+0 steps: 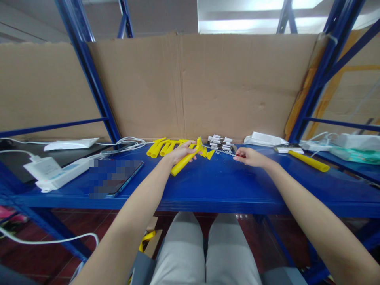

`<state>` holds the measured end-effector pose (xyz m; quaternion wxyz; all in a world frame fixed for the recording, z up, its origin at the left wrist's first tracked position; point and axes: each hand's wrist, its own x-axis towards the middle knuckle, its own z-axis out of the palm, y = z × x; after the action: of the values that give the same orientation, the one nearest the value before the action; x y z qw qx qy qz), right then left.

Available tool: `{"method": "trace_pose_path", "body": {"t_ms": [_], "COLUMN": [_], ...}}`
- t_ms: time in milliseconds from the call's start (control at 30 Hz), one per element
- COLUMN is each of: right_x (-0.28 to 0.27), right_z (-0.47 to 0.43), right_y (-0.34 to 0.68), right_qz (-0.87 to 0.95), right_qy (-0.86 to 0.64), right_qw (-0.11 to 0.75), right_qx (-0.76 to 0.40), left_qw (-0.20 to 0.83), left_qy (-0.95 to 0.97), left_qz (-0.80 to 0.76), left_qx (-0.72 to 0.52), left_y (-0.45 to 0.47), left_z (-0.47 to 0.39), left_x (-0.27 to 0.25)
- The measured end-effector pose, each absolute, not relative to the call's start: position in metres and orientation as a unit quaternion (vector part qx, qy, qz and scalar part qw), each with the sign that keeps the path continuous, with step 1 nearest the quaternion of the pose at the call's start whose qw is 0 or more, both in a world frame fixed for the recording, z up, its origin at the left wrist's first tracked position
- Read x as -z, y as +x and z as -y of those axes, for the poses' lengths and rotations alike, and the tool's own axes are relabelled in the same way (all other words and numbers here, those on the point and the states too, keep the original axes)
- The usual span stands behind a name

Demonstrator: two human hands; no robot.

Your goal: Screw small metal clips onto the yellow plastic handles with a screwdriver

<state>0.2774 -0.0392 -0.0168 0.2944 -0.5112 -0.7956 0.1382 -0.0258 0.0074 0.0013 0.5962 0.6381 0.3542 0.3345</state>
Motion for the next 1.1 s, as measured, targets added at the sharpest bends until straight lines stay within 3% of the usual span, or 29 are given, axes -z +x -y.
{"method": "trace_pose_path", "body": {"t_ms": [767,1100], "right_x": [0.016,0.020], "right_z": [0.042,0.040], "right_y": [0.276,0.270], "right_qz": [0.798,0.799], "right_qy": [-0.506,-0.523], "right_qw": [0.292,0.296], "right_qx": [-0.147,-0.019], "left_qw": [0.603,0.611], "left_qy": [0.621,0.592], "left_qz": [-0.375,-0.391], "left_qx": [-0.333,-0.350], "left_y": [-0.022,-0.013], "left_z": [-0.005,0.002], "left_x": [-0.002,-0.008]}}
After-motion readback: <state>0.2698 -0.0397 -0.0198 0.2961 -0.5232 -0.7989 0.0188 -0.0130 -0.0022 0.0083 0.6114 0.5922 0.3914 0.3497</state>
